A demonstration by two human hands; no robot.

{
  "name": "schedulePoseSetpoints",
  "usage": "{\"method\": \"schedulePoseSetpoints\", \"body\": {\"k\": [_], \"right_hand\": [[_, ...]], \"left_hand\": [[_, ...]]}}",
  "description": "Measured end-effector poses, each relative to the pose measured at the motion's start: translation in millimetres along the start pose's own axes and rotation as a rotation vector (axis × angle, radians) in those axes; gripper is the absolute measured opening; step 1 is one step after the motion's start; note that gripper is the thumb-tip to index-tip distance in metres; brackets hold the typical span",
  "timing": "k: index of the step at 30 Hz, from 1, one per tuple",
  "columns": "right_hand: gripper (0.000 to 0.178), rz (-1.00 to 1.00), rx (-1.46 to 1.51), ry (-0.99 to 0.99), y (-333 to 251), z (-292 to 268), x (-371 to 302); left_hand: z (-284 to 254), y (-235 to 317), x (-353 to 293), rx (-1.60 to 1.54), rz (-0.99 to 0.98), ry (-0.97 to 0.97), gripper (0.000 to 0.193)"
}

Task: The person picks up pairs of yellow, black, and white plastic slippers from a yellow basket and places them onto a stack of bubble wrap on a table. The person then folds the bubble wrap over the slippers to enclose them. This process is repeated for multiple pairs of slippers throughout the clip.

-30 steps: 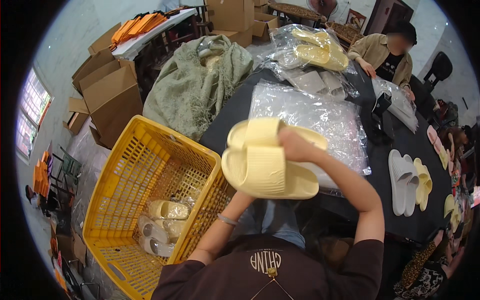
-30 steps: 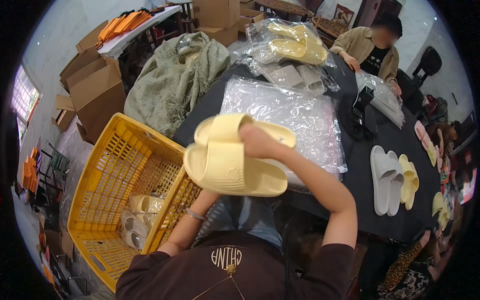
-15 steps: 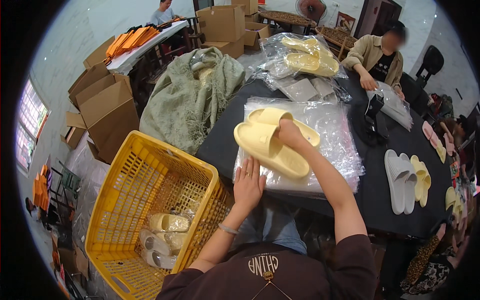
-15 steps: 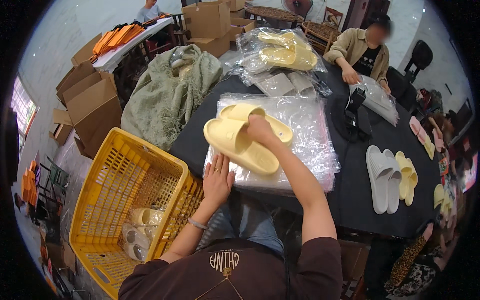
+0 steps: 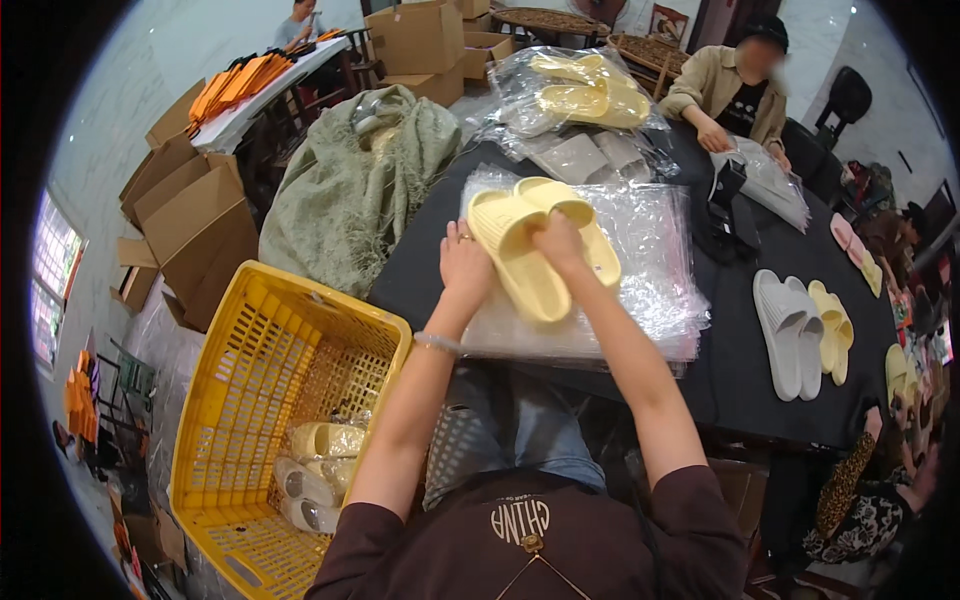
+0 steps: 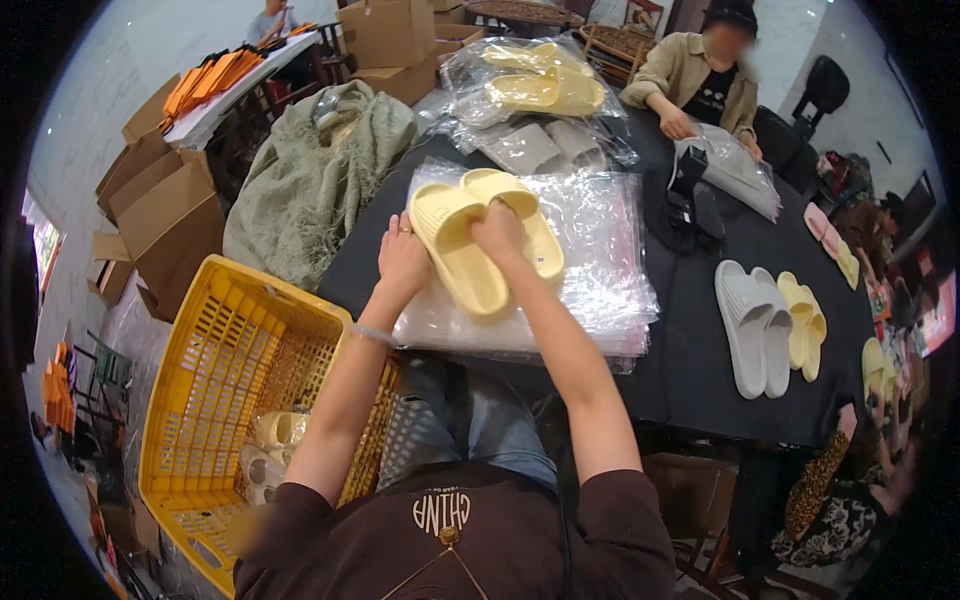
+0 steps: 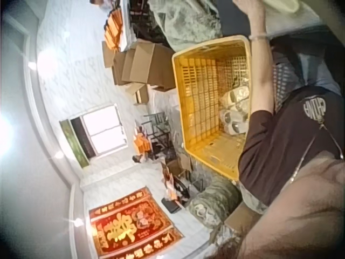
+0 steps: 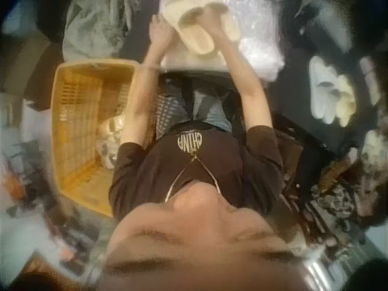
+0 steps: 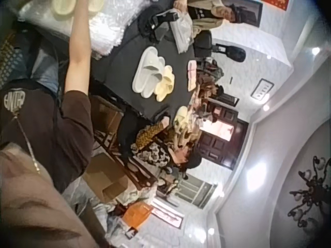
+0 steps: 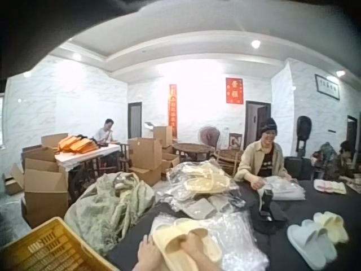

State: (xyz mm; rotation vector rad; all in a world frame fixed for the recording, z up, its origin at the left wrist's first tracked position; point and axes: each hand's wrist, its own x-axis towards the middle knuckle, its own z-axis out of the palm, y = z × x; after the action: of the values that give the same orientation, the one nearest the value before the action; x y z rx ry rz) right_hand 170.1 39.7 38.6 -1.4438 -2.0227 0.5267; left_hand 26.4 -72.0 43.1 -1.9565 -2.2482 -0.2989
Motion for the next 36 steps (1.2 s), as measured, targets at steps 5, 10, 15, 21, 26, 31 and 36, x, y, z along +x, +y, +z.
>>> {"method": "schedulePoseSetpoints", "body": {"k": [5,10,15,21,26,31,36], "right_hand": [[0.057,-0.071,-0.347,-0.013,11.3,-7.7,-11.2],[0.060,-0.013,-0.386,-0.059,15.1,-4.2,-13.3],[0.057,-0.021,-0.330,-0.014,19.9,-3.1,-12.9],[0.054,-0.026,-0.358,0.005,27.4,-16.8,-18.4],[0.051,0.056,-0.408,0.076,61.1,-50.4,-25.8],[0.047,0.187,-0.524,0.137,118.9,-93.2,-28.2],[0.043,0.308,-0.438,0.341,178.2,-127.4,-44.3]], "left_hand": [[42.0,7.1,1.1,-0.156,-0.093,0.130,0.057],[49.2,3.5,2.5,-0.169,0.032,0.295,0.052],[47.1,3.8,0.3,-0.186,0.002,0.211,0.048],[38.9,6.2,-0.1,-0.144,-0.084,0.031,0.045],[42.3,3.4,-0.1,-0.137,-0.089,0.019,0.045],[44.9,1.8,-2.2,-0.163,-0.090,0.051,0.046],[45.7,3.8,-1.1,-0.158,-0.082,0.071,0.046]]}}
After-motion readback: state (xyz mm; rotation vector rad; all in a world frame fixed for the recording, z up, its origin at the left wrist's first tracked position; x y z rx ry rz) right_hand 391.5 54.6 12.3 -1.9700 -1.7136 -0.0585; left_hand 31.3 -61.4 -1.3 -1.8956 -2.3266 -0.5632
